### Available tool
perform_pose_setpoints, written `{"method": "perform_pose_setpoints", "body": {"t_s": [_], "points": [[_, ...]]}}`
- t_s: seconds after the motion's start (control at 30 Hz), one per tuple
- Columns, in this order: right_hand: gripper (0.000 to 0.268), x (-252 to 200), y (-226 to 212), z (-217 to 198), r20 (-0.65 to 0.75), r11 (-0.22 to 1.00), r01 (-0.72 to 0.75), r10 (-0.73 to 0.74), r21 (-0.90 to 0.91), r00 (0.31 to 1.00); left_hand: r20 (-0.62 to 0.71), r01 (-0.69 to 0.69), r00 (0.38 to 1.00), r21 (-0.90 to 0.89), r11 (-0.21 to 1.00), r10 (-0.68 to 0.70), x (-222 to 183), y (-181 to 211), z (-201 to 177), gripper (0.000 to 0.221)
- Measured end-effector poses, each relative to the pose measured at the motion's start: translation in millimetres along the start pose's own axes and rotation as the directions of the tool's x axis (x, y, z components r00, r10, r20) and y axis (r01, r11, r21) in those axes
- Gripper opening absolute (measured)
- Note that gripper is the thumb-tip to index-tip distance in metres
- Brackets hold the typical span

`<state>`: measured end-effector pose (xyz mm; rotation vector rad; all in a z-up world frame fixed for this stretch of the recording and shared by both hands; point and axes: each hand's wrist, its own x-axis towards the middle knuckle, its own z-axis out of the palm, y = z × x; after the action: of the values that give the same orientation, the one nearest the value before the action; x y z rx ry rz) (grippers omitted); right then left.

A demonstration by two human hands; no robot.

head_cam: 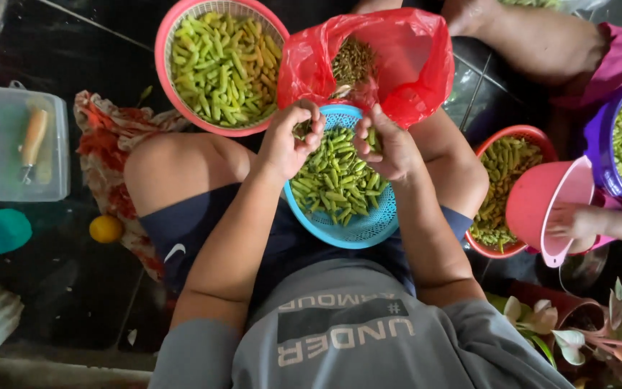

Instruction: Removing stems from green chilies and sorting them into different baskets while sitting on the floor.

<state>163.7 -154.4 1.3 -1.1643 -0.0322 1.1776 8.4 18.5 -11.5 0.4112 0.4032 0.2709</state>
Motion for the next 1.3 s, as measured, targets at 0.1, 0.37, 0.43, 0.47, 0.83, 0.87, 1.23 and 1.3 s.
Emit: {"method": "perform_pose_setpoints", "body": {"t_s": [0.1, 0.37, 0.43, 0.47, 0.83, 0.87, 1.23, 1.3], "points": [[0.017, 14.3, 7.9, 0.9, -0.088, 0.911, 0.026, -0.069, -0.412, 0.994, -0.016, -0.053, 0.998, 0.043, 0.998, 0.053, -0.6, 1.6, 3.3, 0.008], [0.039, 42.5, 55.0, -18.4, -0.168, -0.42, -0.185, -0.077, -0.888, 0.983, -0.004, -0.093, 0.995, 0.188, 0.978, 0.096, 4.2, -4.8, -1.2, 0.009], [0.041, 51.3, 64.5, -25.7, -0.158, -0.49, -0.182, -0.09, -0.853, 0.983, -0.006, -0.091, 0.996, 0.201, 0.975, 0.095, 5.5, -7.2, -2.8, 0.009], [0.037, 54.9, 67.4, -30.7, -0.164, -0.487, -0.185, -0.085, -0.853, 0.983, -0.019, -0.074, 0.997, 0.21, 0.975, 0.08, 5.6, -8.4, -3.6, 0.011], [0.041, 24.6, 35.2, -8.2, -0.166, -0.233, -0.17, -0.034, -0.957, 0.985, -0.066, -0.057, 0.994, 0.408, 0.911, 0.092, 9.6, -29.1, -12.6, 0.019], [0.042, 15.6, 27.0, -2.7, -0.183, -0.171, -0.192, -0.068, -0.966, 0.981, -0.069, -0.043, 0.991, 0.644, 0.764, 0.114, 8.5, -29.9, -12.9, 0.021], [0.028, -33.0, 6.8, 18.9, -0.084, 0.085, -0.061, -0.297, -0.994, 0.951, 0.136, -0.171, 0.975, 0.964, 0.206, 0.174, -0.3, -29.1, -8.9, 0.03], [0.029, -35.5, 5.4, 27.5, -0.065, 0.06, -0.048, -0.318, -0.997, 0.946, 0.113, -0.162, 0.975, 0.951, 0.264, 0.191, -5.1, -24.0, -5.2, 0.023]]}}
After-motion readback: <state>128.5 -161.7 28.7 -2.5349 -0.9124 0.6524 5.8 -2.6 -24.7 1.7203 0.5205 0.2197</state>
